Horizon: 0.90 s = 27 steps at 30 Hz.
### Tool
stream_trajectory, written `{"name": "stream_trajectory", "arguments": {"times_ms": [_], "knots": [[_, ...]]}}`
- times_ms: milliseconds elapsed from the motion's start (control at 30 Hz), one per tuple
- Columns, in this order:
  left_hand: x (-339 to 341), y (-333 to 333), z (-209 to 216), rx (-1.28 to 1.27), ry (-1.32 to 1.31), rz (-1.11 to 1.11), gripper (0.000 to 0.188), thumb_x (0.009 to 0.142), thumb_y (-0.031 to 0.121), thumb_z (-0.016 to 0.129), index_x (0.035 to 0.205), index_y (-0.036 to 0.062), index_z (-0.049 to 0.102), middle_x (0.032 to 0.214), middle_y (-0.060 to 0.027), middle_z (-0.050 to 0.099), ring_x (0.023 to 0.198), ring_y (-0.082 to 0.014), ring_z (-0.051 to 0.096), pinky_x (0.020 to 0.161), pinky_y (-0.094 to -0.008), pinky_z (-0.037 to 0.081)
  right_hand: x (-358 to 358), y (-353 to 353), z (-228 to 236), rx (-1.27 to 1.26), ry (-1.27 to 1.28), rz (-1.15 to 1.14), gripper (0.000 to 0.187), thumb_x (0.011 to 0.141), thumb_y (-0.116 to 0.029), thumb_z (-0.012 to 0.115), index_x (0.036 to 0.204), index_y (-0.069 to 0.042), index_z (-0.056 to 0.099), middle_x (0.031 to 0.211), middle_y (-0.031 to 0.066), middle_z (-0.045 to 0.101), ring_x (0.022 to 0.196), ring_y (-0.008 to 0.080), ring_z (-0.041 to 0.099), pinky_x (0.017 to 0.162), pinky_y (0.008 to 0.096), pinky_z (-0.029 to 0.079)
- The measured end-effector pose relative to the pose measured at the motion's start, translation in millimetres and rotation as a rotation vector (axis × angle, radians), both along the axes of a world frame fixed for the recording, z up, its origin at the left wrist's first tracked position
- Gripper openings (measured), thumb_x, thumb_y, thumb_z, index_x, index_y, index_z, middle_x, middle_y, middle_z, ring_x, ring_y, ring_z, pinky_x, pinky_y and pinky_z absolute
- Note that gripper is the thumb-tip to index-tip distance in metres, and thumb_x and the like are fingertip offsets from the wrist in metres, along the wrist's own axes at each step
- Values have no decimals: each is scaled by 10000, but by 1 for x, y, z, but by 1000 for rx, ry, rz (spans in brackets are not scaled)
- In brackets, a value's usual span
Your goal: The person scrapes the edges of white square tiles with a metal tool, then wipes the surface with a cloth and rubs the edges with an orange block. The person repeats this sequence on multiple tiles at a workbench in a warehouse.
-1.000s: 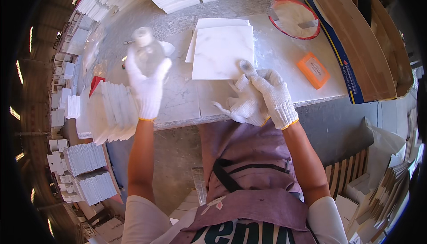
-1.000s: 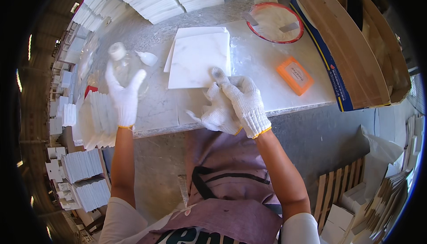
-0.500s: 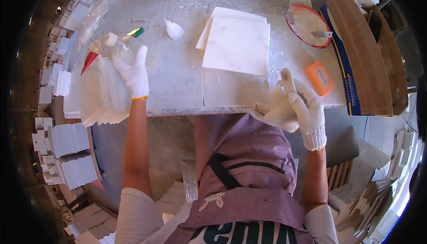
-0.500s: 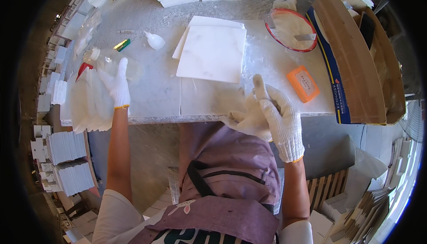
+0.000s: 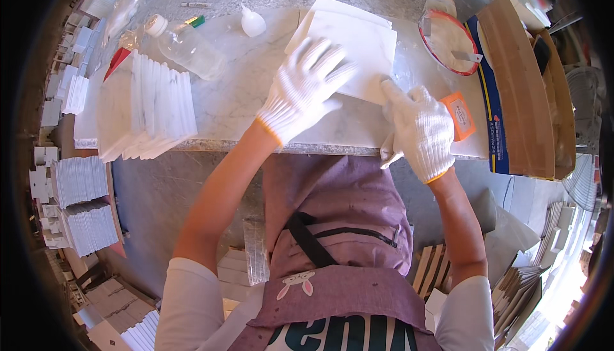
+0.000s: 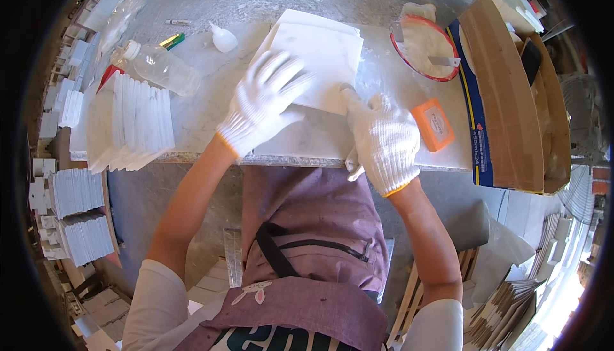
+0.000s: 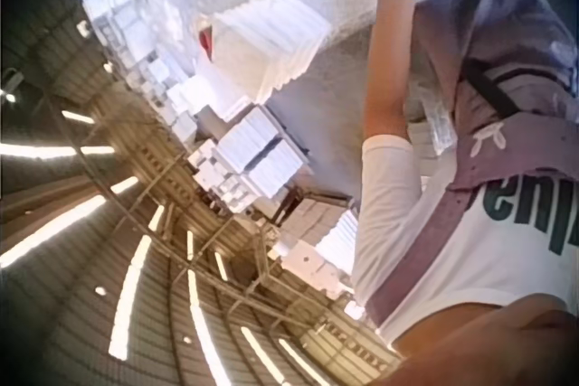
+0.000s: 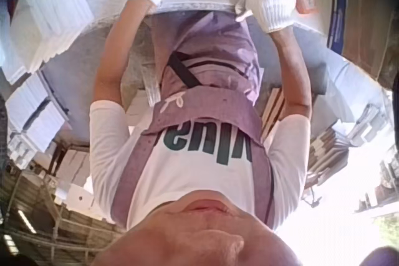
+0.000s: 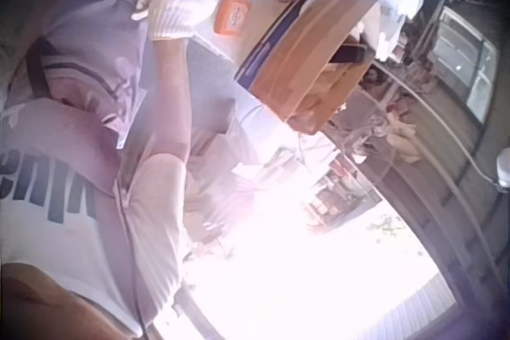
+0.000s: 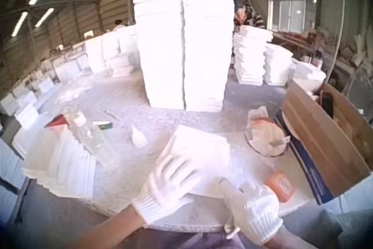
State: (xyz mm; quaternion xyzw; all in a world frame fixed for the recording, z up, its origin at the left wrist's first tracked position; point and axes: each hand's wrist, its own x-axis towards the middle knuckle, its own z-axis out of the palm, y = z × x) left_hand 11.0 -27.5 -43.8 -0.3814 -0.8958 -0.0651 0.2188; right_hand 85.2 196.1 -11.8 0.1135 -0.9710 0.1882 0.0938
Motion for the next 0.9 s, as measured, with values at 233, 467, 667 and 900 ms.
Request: {"name": "stream_trajectory", "arguments": {"times_ms": [233, 467, 667, 900], "knots": [[-18, 12, -15, 53, 44, 3, 523, 708, 51, 638, 1212, 189, 636, 1255, -39, 566, 1184, -274, 512, 1046, -423, 399, -12, -1, 5, 224, -134, 46, 704, 654, -203, 782, 1318, -195, 547, 832, 160, 550, 705, 360, 603, 619, 443, 483], [-11, 14, -15, 14, 7, 75, 547, 716, 50, 645, 1245, 189, 622, 1297, -57, 546, 1210, -286, 498, 1059, -464, 388, -2, -5, 14, 223, -317, 59, 932, 482, -259, 870, 1341, -185, 516, 851, 177, 551, 741, 383, 601, 648, 441, 498], [-5, 21, -23, 2, 39, 156, 580, 718, 46, 646, 1275, 201, 603, 1302, -62, 538, 1200, -298, 498, 1038, -489, 411, -32, 1, 18, 235, -240, 82, 972, 450, -260, 891, 1325, -149, 482, 899, 180, 584, 758, 385, 640, 629, 451, 519], [-3, 19, -23, 35, 19, 152, 620, 698, 37, 660, 1290, 210, 596, 1318, -59, 524, 1220, -299, 480, 1042, -501, 411, -31, 1, 12, 348, -222, 69, 900, 529, -319, 880, 1328, -184, 488, 941, 141, 610, 793, 361, 659, 681, 415, 555]]}}
